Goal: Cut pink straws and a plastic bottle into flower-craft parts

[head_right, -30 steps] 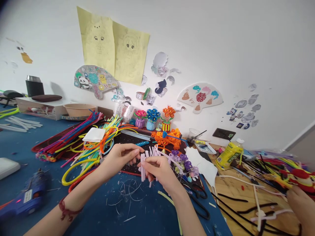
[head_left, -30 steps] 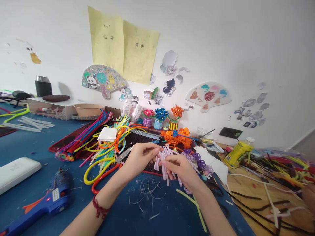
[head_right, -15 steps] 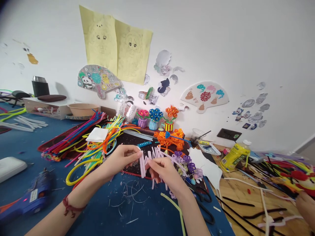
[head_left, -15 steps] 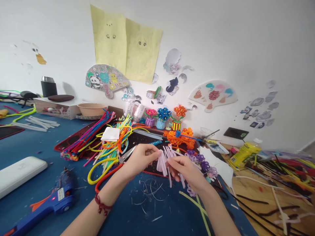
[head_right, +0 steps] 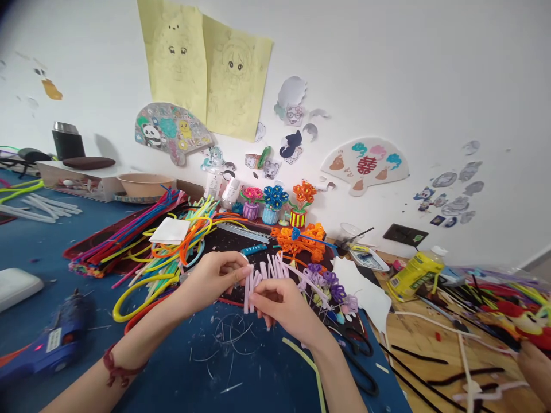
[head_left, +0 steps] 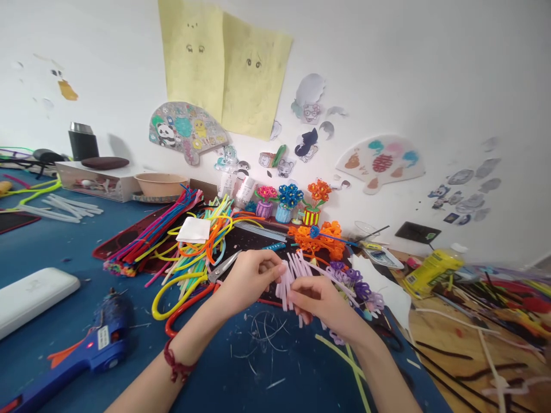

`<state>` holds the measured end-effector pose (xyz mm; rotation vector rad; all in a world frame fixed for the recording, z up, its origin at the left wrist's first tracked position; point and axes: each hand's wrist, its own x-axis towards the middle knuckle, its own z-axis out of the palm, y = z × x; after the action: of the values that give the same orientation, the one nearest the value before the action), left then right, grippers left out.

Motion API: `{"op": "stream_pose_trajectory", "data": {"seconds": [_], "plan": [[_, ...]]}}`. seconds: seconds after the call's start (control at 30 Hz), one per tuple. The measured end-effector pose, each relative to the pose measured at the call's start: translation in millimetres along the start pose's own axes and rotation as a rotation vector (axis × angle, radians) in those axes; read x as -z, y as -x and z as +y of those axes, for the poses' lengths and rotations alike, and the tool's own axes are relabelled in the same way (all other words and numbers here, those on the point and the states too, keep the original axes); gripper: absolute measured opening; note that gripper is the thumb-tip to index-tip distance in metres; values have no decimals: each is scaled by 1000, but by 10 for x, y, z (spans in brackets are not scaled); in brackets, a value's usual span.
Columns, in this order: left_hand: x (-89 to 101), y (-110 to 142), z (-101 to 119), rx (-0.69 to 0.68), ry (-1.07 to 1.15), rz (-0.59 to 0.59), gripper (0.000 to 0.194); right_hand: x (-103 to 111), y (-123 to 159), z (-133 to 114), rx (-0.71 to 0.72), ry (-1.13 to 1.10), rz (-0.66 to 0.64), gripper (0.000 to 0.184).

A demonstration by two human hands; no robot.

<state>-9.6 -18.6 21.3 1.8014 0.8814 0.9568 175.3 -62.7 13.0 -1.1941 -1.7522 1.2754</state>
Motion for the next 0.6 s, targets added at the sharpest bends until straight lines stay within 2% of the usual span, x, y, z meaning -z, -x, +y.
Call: {"op": "stream_pose_trajectory", "data": {"seconds": [0.4,0.5,0.6], "plan": [[-21,-1,43,68,57,-6,27,69,-5,77,-21,47,-48,34],[-30,-1,37,66,60,-13,26,104,6,95,-5,50,-75,37],[-46,12,40,60,56,-18,25,104,7,79,38,28,-47,38]]}}
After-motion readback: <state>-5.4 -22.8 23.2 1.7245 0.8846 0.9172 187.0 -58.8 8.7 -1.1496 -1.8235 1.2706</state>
